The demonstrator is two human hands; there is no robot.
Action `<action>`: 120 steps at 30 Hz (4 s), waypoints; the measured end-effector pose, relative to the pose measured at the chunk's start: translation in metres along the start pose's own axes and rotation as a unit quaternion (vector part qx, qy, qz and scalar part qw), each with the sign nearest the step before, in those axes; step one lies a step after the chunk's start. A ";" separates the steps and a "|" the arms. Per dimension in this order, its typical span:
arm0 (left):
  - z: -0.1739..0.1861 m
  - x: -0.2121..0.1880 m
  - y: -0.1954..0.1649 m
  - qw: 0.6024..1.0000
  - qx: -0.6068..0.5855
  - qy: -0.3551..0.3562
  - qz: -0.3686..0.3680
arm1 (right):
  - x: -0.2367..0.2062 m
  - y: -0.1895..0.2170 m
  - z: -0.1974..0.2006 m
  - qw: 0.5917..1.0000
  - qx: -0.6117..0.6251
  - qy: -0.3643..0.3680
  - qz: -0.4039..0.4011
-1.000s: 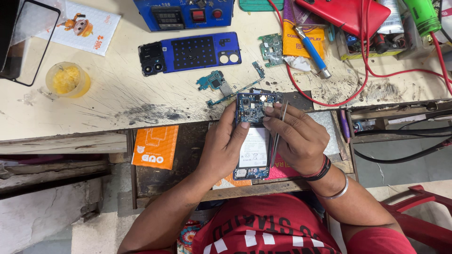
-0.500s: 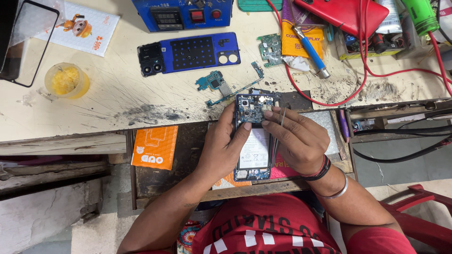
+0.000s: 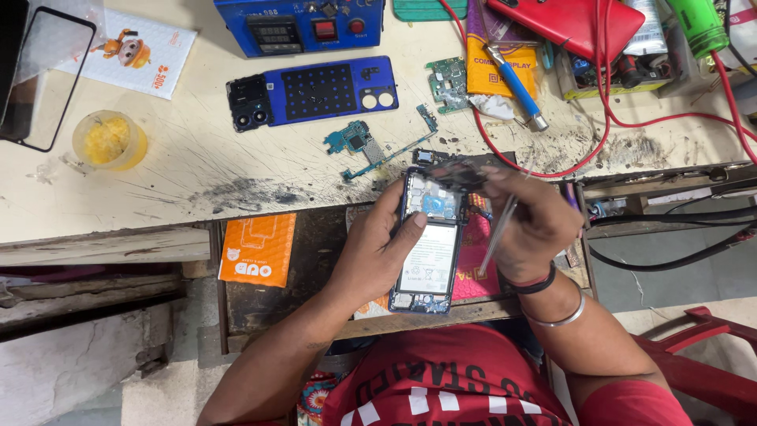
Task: The person works at a repair bench on a disassembled smartphone, prying at its internals and using tweezers to lift and reposition small components inside the chassis. They then attach multimeter test leads and probe the phone's board to test it.
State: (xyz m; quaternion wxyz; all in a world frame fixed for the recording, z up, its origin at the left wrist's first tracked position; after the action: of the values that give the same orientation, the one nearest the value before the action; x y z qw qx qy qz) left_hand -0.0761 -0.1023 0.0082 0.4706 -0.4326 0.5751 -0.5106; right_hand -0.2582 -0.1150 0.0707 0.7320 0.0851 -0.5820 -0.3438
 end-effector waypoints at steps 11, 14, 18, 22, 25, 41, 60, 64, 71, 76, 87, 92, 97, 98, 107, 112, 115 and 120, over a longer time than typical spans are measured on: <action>-0.009 0.001 0.009 0.987 0.121 0.082 0.070 | -0.020 -0.058 0.024 0.964 0.175 -0.167 -0.108; -0.014 -0.001 0.014 0.951 0.279 0.116 0.059 | -0.022 -0.059 0.021 0.965 0.172 -0.151 -0.125; -0.019 0.001 0.004 0.938 0.325 0.109 -0.044 | -0.024 -0.056 0.019 0.971 0.161 -0.132 -0.120; -0.019 0.001 0.024 0.961 0.205 0.178 0.058 | -0.023 -0.053 0.017 0.975 0.146 -0.129 -0.107; -0.017 -0.002 0.030 0.963 0.100 0.220 0.115 | -0.022 -0.055 0.017 0.967 0.173 -0.145 -0.122; -0.002 0.010 0.019 0.920 0.373 0.089 0.080 | -0.017 -0.054 0.004 0.965 0.195 -0.094 -0.152; 0.012 -0.008 -0.028 0.981 0.131 -0.039 -0.138 | -0.015 -0.043 -0.020 0.951 0.214 0.034 -0.218; 0.019 -0.005 -0.017 0.994 0.014 -0.052 -0.098 | -0.023 -0.041 -0.035 0.933 0.247 0.087 -0.246; 0.018 -0.003 -0.006 0.995 -0.037 -0.062 -0.074 | -0.022 -0.038 -0.037 0.935 0.242 0.111 -0.233; 0.021 -0.005 -0.008 0.990 -0.062 -0.095 -0.078 | -0.019 -0.033 -0.030 0.952 0.200 0.093 -0.213; 0.030 -0.035 -0.061 0.899 0.238 -0.255 -0.264 | -0.006 0.013 -0.021 0.991 0.063 0.118 0.013; 0.028 -0.040 -0.069 0.856 0.311 -0.271 -0.311 | -0.004 0.013 -0.021 0.991 0.063 0.116 0.023; 0.029 -0.039 -0.070 0.844 0.344 -0.273 -0.309 | -0.002 0.016 -0.022 0.989 0.052 0.137 0.030; 0.028 -0.039 -0.071 0.842 0.349 -0.274 -0.308 | -0.002 0.017 -0.022 0.988 0.053 0.142 0.033; 0.026 -0.047 -0.077 0.797 0.399 -0.303 -0.335 | 0.001 0.019 -0.024 0.984 0.071 0.158 0.048; 0.018 -0.052 -0.080 0.774 0.410 -0.289 -0.386 | 0.000 0.018 -0.023 0.986 0.062 0.154 0.034; 0.012 -0.056 -0.082 0.756 0.425 -0.288 -0.406 | -0.002 0.016 -0.022 0.986 0.067 0.149 0.021; 0.007 -0.059 -0.085 0.740 0.453 -0.282 -0.410 | -0.006 0.009 -0.021 0.989 0.076 0.126 -0.013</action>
State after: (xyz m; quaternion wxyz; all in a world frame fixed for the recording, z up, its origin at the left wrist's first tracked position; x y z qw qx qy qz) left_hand -0.0569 -0.0550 0.0979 0.4968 -0.4869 -0.1160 -0.7090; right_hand -0.2358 -0.1110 0.0641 0.7860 0.1906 -0.5086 -0.2952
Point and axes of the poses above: each hand's wrist, its own x-axis towards the middle knuckle, its own z-axis out of the back of the hand, y = z × x, the point moved 9 cm from there along x, towards the middle knuckle, and after that the axes turned 6 degrees about z, right-handed, at the moved point
